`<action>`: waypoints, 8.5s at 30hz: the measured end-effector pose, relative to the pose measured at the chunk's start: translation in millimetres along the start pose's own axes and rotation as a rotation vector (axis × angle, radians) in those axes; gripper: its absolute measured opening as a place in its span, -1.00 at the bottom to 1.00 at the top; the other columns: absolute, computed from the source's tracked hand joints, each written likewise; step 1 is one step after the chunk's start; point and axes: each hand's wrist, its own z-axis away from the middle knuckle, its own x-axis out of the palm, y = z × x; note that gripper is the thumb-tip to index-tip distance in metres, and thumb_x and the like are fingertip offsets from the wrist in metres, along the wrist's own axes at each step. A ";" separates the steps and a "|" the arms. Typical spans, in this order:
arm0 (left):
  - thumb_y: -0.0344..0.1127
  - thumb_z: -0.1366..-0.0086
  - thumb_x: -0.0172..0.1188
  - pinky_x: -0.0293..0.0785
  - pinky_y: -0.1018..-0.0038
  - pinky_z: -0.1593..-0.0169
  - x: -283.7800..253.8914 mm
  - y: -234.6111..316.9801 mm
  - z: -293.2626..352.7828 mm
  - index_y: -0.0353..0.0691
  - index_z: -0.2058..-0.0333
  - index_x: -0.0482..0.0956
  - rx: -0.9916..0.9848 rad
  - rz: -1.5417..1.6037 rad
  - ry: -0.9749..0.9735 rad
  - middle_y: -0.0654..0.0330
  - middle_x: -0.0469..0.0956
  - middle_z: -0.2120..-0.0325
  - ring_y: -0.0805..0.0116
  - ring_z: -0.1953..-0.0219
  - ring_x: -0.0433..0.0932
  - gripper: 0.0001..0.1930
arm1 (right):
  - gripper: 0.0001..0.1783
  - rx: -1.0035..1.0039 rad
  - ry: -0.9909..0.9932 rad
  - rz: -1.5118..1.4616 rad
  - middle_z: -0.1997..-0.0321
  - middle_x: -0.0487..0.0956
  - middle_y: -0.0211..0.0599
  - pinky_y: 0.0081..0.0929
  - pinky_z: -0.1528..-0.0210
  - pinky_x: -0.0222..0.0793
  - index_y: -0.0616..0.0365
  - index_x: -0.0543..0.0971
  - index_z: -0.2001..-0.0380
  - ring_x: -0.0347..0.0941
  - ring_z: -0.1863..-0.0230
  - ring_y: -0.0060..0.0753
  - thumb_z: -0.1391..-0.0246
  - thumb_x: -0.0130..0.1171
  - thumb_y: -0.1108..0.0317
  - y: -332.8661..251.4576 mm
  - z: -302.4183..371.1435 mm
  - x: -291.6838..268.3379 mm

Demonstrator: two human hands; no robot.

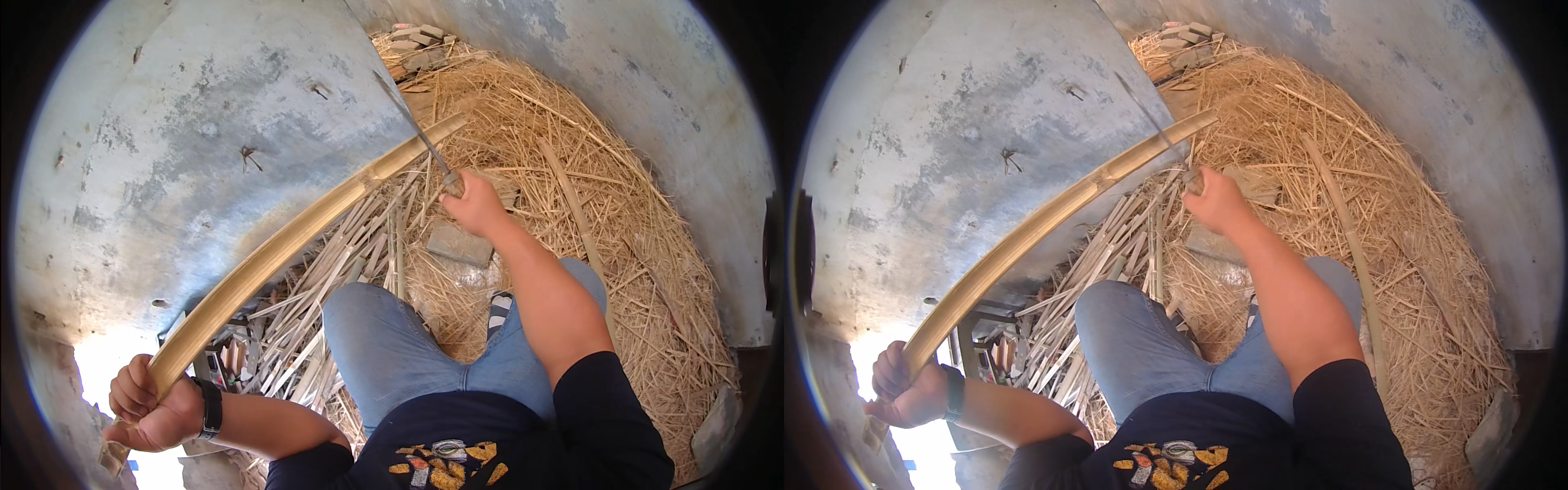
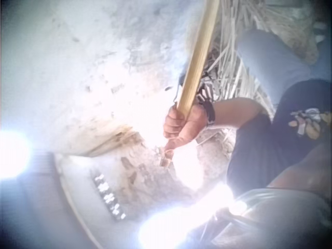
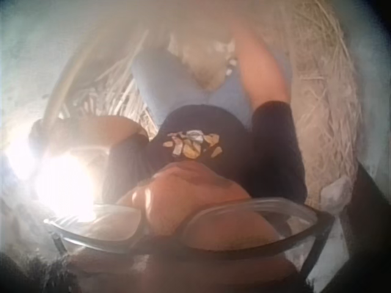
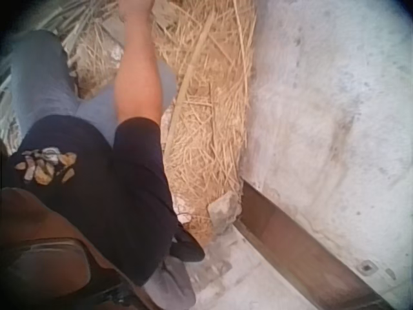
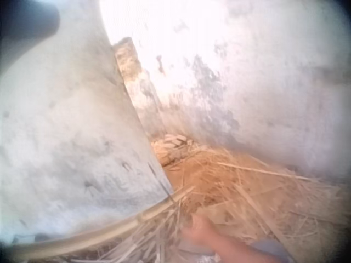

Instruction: The person sits on a straw-covered floor and uses a machete to split long bamboo poles into thin strips. They hold the bamboo with one hand and repeatedly strike it with the machete to separate the material, accumulating a pile of split bamboo strips.

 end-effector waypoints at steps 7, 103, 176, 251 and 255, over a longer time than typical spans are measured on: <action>-0.09 -0.09 0.35 0.00 0.59 0.48 -1.2 -14.2 5.3 0.00 0.68 0.21 -0.065 -0.012 0.029 0.44 0.12 0.76 0.57 0.69 0.06 -0.56 | -0.65 -0.356 -0.448 0.042 0.34 0.63 -0.07 -0.26 0.17 0.49 0.16 0.51 0.10 0.59 0.28 -0.13 -0.01 0.18 0.32 -45.8 38.2 25.1; -0.14 -0.05 0.36 -0.01 0.56 0.49 0.5 -11.3 -3.7 -0.01 0.71 0.22 0.012 -0.022 0.043 0.44 0.13 0.77 0.55 0.69 0.07 -0.57 | -0.61 -0.073 -0.098 -0.026 0.37 0.63 -0.07 -0.25 0.20 0.49 0.17 0.50 0.11 0.59 0.30 -0.12 0.04 0.21 0.28 -18.7 15.2 9.5; -0.51 -0.15 0.29 0.14 0.58 0.54 -5.9 -191.3 -27.8 -0.08 0.55 0.25 -0.376 -0.590 -0.390 0.39 0.29 0.64 0.59 0.61 0.21 -0.66 | -0.60 0.066 0.076 -0.227 0.35 0.56 -0.19 -0.27 0.17 0.38 0.25 0.49 0.09 0.48 0.29 -0.28 0.00 0.20 0.28 -39.5 10.6 -34.5; 0.10 -0.13 0.29 0.51 0.39 0.38 -496.1 170.9 407.5 -0.28 -0.08 0.37 -1.721 -1.316 0.961 0.12 0.55 0.22 0.36 0.32 0.57 -0.31 | -0.85 0.385 0.056 -0.173 0.57 0.32 -0.46 -0.52 0.57 0.21 0.04 0.36 0.41 0.23 0.62 -0.57 -0.07 0.15 0.38 -6.4 -8.1 14.8; 0.13 -0.20 0.24 0.47 0.36 0.40 -525.6 89.1 373.8 -0.21 -0.05 0.42 -1.595 -1.116 1.100 0.21 0.50 0.30 0.37 0.32 0.51 -0.39 | -0.83 0.396 0.032 -0.135 0.58 0.31 -0.50 -0.54 0.55 0.20 0.00 0.34 0.42 0.21 0.62 -0.60 -0.11 0.16 0.36 -11.1 -10.2 6.5</action>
